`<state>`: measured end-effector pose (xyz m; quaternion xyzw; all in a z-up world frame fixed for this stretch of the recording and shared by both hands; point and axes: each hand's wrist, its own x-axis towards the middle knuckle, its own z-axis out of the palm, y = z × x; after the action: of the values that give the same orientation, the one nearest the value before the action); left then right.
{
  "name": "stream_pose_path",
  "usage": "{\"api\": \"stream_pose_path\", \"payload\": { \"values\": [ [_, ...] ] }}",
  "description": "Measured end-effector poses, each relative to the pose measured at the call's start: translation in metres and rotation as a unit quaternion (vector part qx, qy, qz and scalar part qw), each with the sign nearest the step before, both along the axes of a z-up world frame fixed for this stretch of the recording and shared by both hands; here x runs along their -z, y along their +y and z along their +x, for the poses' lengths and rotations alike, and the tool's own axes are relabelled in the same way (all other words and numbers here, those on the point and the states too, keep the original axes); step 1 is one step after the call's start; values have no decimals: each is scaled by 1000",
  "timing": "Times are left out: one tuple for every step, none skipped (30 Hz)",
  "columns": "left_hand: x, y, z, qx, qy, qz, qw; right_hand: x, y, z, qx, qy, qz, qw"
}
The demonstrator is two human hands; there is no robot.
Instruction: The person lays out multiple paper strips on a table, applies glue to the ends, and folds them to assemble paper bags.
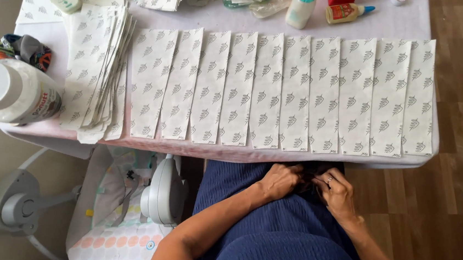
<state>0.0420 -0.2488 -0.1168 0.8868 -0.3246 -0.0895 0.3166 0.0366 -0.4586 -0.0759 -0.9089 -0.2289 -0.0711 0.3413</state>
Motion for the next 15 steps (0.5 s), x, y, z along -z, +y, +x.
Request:
{"api": "stream_pose_path", "payload": {
  "values": [
    [7,0,0,-21,-23,-25,999,-4,2,-1,3,9,11,1000],
    [15,0,0,-41,-46,-51,997,-8,4,-1,6,17,22,1000],
    [11,3,-2,-39,-45,-50,997,-6,4,-3,8,18,22,1000],
    [8,5,-3,-72,-16,-95,993,-3,3,-5,34,45,43,998],
    [5,8,0,-104,10,-139,985,0,3,-3,60,68,64,994],
    [-3,13,0,-100,8,-139,985,2,2,0,63,65,65,994],
    [-11,17,-1,-121,98,-137,978,4,0,1,61,62,69,994],
    [-18,21,-3,-140,187,-134,963,6,-2,2,60,59,73,994],
    [-11,21,-3,-137,187,-134,964,11,-3,3,63,59,73,994],
    [-4,21,-4,-147,192,-164,956,15,-5,3,102,84,74,989],
    [3,21,-4,-156,196,-195,948,19,-6,5,140,108,75,981],
    [9,21,-5,-154,196,-195,949,15,-5,4,142,108,75,981],
    [15,22,-4,-142,203,-197,949,10,-3,3,134,117,66,982],
    [20,24,-4,-129,211,-198,948,6,-1,2,126,127,58,982],
    [14,26,-4,-129,211,-198,949,3,-2,2,127,127,58,982]
  ]
}}
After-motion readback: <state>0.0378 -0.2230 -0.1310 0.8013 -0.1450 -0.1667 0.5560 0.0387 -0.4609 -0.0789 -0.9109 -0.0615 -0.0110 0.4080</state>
